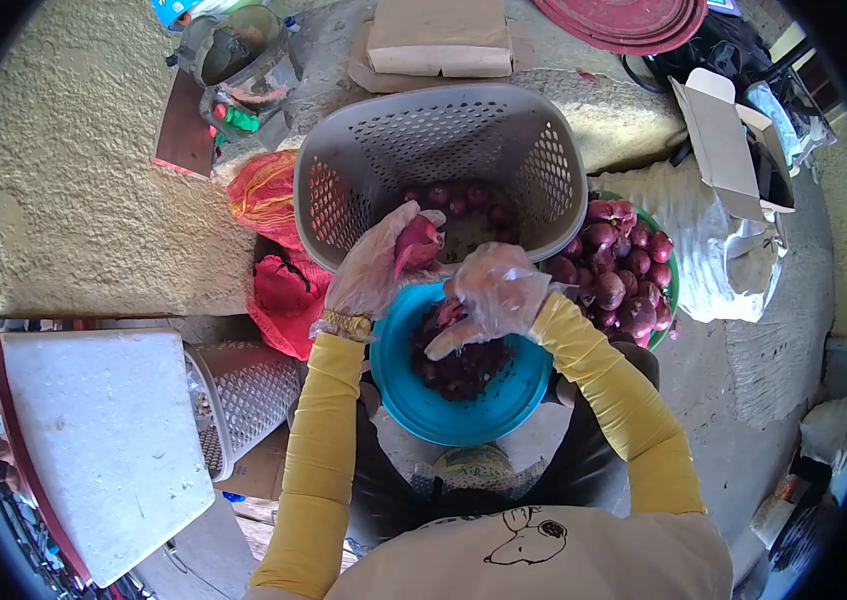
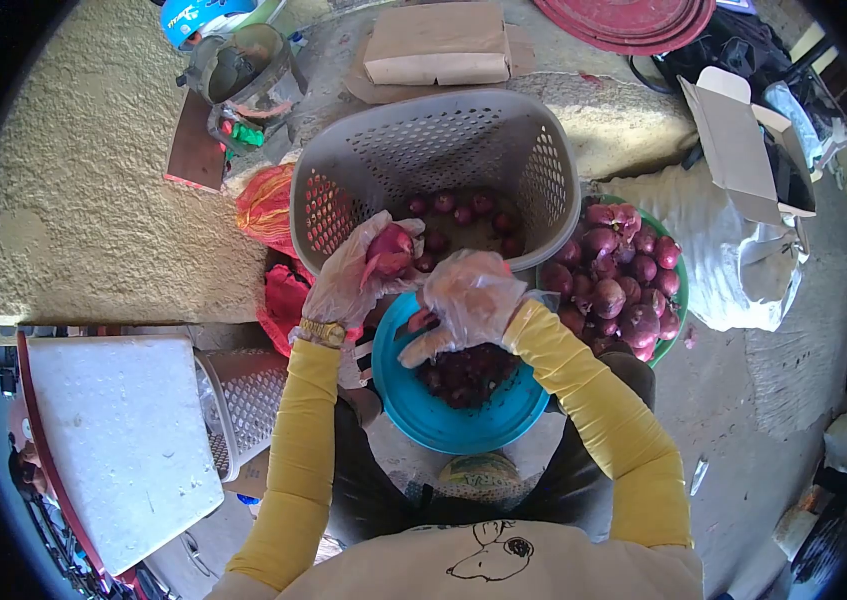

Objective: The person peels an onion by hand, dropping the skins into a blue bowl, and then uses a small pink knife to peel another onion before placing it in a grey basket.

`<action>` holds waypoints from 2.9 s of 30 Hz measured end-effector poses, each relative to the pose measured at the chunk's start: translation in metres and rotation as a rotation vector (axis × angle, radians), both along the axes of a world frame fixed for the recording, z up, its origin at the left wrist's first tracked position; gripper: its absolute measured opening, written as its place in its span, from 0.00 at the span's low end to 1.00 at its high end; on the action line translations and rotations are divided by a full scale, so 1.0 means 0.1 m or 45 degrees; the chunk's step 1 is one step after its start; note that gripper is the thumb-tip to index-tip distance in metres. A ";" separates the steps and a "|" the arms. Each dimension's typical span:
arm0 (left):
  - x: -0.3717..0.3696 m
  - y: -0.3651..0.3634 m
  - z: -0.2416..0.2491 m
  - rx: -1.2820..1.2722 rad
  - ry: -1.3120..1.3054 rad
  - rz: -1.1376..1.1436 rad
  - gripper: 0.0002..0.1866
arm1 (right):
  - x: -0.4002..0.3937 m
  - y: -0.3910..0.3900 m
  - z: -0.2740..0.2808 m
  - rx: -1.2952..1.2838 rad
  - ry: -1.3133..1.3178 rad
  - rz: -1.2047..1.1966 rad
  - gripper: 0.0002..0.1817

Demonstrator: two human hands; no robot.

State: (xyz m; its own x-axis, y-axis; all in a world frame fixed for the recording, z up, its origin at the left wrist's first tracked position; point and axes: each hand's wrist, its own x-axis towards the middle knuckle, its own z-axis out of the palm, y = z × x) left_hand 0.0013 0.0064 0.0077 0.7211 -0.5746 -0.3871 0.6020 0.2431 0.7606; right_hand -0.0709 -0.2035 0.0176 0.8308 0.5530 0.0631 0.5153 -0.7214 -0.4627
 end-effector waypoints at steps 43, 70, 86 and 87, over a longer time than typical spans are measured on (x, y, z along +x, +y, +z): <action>-0.02 0.13 -0.19 0.638 -1.817 -0.311 0.45 | 0.07 -0.09 0.01 -0.074 -0.064 -0.385 0.34; 0.01 0.14 -0.23 0.604 -1.514 -0.316 0.34 | 0.09 -0.12 -0.07 -0.009 -0.340 -0.591 0.45; -0.04 0.12 -0.21 0.608 -1.580 -0.259 0.44 | 0.10 -0.15 -0.12 0.011 -0.285 -0.504 0.40; -0.04 0.11 -0.18 0.593 -1.637 -0.253 0.44 | 0.10 -0.14 -0.10 0.075 -0.315 -0.503 0.40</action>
State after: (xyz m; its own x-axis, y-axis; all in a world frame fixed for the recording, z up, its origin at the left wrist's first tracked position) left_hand -0.0031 0.0178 -0.0102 0.6362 -0.7115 0.2985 -0.5839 -0.1911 0.7890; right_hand -0.0610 -0.2179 0.0080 0.9330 0.1869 0.3077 0.3065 -0.8607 -0.4065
